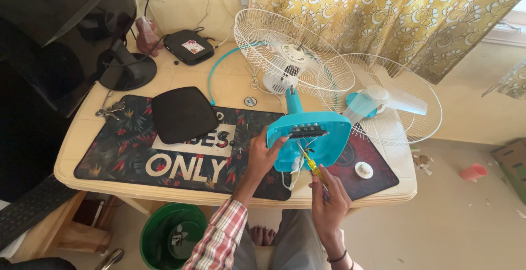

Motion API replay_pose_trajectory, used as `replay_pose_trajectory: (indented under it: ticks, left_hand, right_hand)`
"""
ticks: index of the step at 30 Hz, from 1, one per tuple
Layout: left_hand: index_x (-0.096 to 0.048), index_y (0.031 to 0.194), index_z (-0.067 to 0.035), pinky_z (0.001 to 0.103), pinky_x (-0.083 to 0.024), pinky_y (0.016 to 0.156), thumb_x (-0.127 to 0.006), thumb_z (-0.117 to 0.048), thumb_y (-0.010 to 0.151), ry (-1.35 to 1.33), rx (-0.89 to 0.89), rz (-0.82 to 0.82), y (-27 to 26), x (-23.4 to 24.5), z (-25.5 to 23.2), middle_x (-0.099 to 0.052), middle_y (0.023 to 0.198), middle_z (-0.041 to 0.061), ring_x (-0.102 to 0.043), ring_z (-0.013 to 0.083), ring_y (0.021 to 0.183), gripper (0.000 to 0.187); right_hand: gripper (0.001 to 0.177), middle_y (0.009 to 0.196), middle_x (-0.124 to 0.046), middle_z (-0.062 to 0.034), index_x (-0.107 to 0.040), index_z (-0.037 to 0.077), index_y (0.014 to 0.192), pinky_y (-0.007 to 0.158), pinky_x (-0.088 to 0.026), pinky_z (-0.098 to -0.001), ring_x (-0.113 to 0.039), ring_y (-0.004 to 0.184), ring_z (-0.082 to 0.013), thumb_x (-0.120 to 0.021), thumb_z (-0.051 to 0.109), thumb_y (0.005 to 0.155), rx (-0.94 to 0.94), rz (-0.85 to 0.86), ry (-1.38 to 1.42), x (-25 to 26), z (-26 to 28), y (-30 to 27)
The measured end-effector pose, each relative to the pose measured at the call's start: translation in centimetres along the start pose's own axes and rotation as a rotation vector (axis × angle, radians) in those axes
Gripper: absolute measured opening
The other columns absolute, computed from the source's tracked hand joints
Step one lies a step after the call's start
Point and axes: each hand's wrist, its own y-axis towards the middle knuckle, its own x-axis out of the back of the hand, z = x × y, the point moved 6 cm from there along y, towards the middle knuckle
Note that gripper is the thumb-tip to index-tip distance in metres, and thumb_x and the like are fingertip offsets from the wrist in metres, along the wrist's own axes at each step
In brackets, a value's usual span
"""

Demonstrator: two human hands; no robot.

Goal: The person uses a screwdriver to adjust internal components of a blue plastic device, then places a black cover over it. The task involves manipulating wires and securing the cover.

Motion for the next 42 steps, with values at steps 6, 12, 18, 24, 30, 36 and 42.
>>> replay_pose_trajectory:
  ticks: [6,12,18,24,30,36,42]
  left_hand:
    - [-0.064,0.123,0.001,0.032,-0.059,0.068,-0.071,-0.041,0.098,0.002,-0.023,-0.002,0.2,-0.1,-0.1,-0.077,0.091,0.014,-0.078,0.0178,0.082,0.049]
    - [-0.065,0.121,0.001,0.032,-0.058,0.065,-0.071,-0.040,0.097,0.010,0.007,0.003,0.2,-0.3,-0.1,-0.077,0.088,0.014,-0.077,0.0174,0.078,0.048]
    - [-0.065,0.121,0.001,0.030,-0.059,0.065,-0.070,-0.041,0.097,0.012,0.007,0.012,0.2,-0.2,-0.4,-0.077,0.087,0.013,-0.077,0.0161,0.078,0.049]
    - [-0.064,0.122,0.001,0.030,-0.058,0.063,-0.070,-0.042,0.097,-0.005,0.030,0.022,0.2,-0.3,-0.4,-0.077,0.086,0.012,-0.076,0.0155,0.075,0.051]
    - [-0.065,0.122,0.001,0.029,-0.055,0.059,-0.070,-0.043,0.095,-0.007,0.078,0.029,0.1,-0.4,0.1,-0.075,0.082,0.011,-0.072,0.0134,0.069,0.052]
    - [-0.064,0.123,0.002,0.029,-0.057,0.061,-0.070,-0.044,0.097,-0.020,0.022,0.015,0.1,-0.3,-0.3,-0.076,0.084,0.010,-0.074,0.0128,0.073,0.053]
    - [-0.064,0.125,0.002,0.029,-0.057,0.062,-0.070,-0.045,0.096,-0.023,0.043,0.014,0.1,-0.3,-0.5,-0.077,0.085,0.011,-0.074,0.0127,0.073,0.055]
  right_hand:
    - [0.031,0.101,-0.074,-0.0115,-0.070,0.002,0.124,0.071,-0.058,-0.0305,-0.075,0.084,-0.0181,-0.071,0.000,0.094,0.168,-0.020,-0.155,0.5,1.5,0.1]
    - [0.037,0.100,-0.073,-0.0127,-0.069,0.003,0.127,0.073,-0.057,-0.0334,-0.073,0.084,-0.0235,-0.074,0.002,0.090,0.318,0.030,-0.257,0.1,2.1,0.3]
    - [0.038,0.098,-0.073,-0.0118,-0.069,0.002,0.127,0.071,-0.056,-0.0340,-0.073,0.082,-0.0232,-0.075,0.000,0.090,0.364,0.053,-0.254,-0.4,2.3,0.7]
    - [0.038,0.099,-0.074,-0.0127,-0.069,0.001,0.126,0.071,-0.057,-0.0335,-0.074,0.083,-0.0227,-0.074,0.000,0.089,0.351,0.064,-0.228,-0.5,2.4,0.9]
    - [0.037,0.098,-0.074,-0.0130,-0.068,0.001,0.126,0.071,-0.057,-0.0327,-0.074,0.083,-0.0221,-0.074,-0.001,0.090,0.346,0.077,-0.221,-0.6,2.3,1.0]
    - [0.037,0.098,-0.074,-0.0133,-0.068,0.001,0.126,0.071,-0.057,-0.0330,-0.074,0.083,-0.0223,-0.073,-0.001,0.089,0.345,0.069,-0.219,-0.6,2.1,0.9]
    - [0.039,0.095,-0.073,-0.0128,-0.070,-0.001,0.125,0.069,-0.055,-0.0345,-0.071,0.078,-0.0237,-0.077,0.000,0.087,0.465,0.049,-0.310,-0.7,3.2,1.1]
